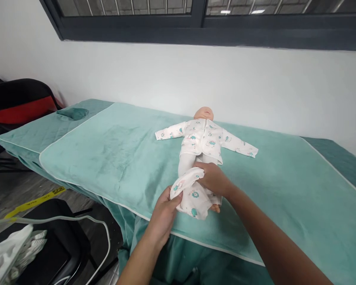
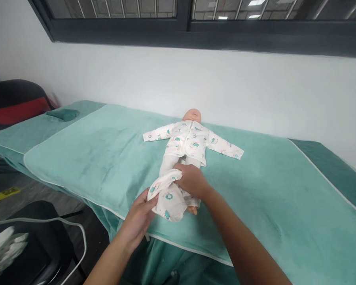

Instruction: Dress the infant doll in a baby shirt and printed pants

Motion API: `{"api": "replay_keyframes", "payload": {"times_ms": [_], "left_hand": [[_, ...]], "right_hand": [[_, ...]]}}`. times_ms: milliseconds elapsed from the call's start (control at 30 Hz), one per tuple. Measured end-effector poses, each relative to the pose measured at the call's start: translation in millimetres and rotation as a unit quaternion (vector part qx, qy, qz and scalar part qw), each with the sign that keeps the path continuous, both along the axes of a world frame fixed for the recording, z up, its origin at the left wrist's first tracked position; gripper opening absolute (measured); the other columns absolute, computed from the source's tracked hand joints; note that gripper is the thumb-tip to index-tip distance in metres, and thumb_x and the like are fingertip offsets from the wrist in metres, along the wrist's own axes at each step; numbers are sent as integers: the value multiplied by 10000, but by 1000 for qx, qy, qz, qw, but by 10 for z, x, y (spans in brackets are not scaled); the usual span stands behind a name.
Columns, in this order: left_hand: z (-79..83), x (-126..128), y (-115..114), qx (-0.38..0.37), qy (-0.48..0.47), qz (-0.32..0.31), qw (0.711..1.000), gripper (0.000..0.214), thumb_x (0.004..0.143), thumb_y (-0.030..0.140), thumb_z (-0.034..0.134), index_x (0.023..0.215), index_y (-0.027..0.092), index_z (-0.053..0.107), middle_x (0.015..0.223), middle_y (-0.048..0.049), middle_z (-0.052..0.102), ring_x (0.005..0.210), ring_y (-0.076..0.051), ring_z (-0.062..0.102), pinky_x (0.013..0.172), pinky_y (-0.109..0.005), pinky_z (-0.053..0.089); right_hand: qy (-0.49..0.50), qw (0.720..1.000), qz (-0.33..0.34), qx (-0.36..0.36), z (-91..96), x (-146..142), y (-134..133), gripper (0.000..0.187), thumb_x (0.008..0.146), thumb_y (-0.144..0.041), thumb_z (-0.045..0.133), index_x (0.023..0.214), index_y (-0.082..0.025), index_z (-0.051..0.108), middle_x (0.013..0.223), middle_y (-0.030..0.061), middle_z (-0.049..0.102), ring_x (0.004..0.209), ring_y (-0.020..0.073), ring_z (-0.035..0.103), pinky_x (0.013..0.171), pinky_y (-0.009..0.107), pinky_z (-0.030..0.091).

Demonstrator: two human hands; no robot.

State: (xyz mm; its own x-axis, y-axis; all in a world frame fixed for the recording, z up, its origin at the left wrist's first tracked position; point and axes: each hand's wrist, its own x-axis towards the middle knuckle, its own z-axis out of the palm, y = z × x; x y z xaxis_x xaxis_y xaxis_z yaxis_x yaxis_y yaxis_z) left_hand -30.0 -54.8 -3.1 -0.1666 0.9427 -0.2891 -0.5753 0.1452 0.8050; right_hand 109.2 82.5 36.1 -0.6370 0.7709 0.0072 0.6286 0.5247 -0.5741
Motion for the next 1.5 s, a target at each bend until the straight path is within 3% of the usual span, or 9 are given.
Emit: {"api": "replay_keyframes", "payload": {"times_ms": [133,300,567,767,900,1133,1233,1333,1500], "left_hand": [[-98,-205,223,39,129,-34,990,256,778,364,713,928,169,644,822,-2,646,752,-142,549,719,-240,411],[-127,-302,479,55,245,8,968,205,818,316,627,962,170,621,855,0,633,760,-141,540,717,-247,431],[-205,-282,868,83,319,104,938,136,832,289,570,912,183,602,883,-11,634,862,-169,573,799,-283,462],[-219,-407,1193,106,350,80,927,99,825,258,592,879,189,639,916,-23,636,970,-192,574,902,-302,440],[-277,-487,1157,106,348,49,930,129,809,282,625,894,187,647,899,-26,644,933,-193,580,878,-310,449],[-343,-590,909,129,203,1,971,285,770,318,656,1024,191,637,991,-30,668,950,-187,600,858,-293,464],[-260,-605,972,105,223,17,969,324,854,450,540,971,169,651,962,-58,675,891,-189,605,838,-313,475],[-116,-589,1182,87,294,31,951,284,844,396,546,991,170,634,990,-69,656,873,-181,592,812,-311,479],[153,-421,1604,118,386,-28,914,361,617,177,765,961,205,657,1106,-55,575,1054,-210,539,957,-327,428]], "right_hand": [[71,995,13,-67,38,58,30,45,778,-248,564,782,-207,583,818,14,688,779,194,606,666,273,394],[78,990,11,-115,85,53,40,220,830,-401,591,956,-226,636,975,27,709,854,219,625,711,301,432],[70,994,-82,-14,-25,-74,186,156,850,-361,526,892,-224,587,932,39,688,854,221,593,742,311,430],[52,988,-144,-2,-50,-145,223,194,851,-422,534,812,-232,536,823,16,654,788,203,578,700,298,413],[56,984,-165,-20,-55,-140,120,217,832,-450,584,908,-247,576,905,12,686,867,221,613,726,315,427],[200,973,-115,-26,-126,-41,-22,325,861,-451,572,1119,-254,587,1165,29,666,1074,228,596,895,357,437],[269,954,-130,-7,-162,-14,-15,280,931,-440,451,1034,-234,611,1080,42,673,1020,212,607,881,349,451],[276,941,-187,62,-173,8,58,213,919,-382,475,1006,-223,588,1012,57,654,934,210,613,820,341,474],[26,941,-199,271,-118,1,284,267,832,-242,562,1092,-183,560,1135,142,587,1076,303,517,861,404,431]]}}
